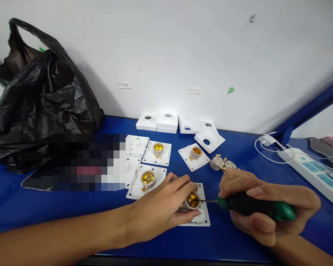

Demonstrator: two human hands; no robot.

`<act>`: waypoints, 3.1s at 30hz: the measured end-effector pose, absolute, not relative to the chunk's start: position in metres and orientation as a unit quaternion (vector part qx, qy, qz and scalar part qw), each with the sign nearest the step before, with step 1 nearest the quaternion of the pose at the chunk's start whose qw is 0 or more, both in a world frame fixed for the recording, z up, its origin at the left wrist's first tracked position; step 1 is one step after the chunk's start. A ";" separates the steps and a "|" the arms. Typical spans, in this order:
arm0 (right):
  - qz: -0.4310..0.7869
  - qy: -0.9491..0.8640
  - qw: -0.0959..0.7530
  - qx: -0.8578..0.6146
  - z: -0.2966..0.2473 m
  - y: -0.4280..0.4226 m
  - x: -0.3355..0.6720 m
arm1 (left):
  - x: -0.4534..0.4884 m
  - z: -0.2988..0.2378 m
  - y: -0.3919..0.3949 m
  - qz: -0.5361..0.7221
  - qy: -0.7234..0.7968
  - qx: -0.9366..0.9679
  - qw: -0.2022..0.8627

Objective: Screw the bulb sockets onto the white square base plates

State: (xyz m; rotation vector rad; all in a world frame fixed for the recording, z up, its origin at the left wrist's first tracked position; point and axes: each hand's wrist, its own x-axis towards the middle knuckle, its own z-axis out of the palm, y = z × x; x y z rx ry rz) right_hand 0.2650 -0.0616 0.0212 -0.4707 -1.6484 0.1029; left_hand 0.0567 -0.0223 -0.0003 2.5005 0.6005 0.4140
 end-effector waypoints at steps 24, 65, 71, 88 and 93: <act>0.051 -0.775 0.594 -0.210 0.016 -0.061 0.273 | 0.058 0.000 -0.022 0.155 0.224 0.925 0.264; 0.049 -0.797 0.545 -0.257 0.032 -0.063 0.257 | 0.058 0.003 -0.022 0.145 0.216 0.929 0.262; 0.080 -0.766 0.571 -0.285 0.028 -0.059 0.258 | 0.058 0.003 -0.022 0.147 0.218 0.927 0.266; 0.045 -0.745 0.587 -0.314 0.011 -0.025 0.241 | 0.060 -0.017 -0.023 0.233 0.266 0.902 0.247; 0.044 -0.745 0.587 -0.314 0.000 -0.026 0.246 | 0.058 -0.011 -0.023 0.226 0.280 0.898 0.252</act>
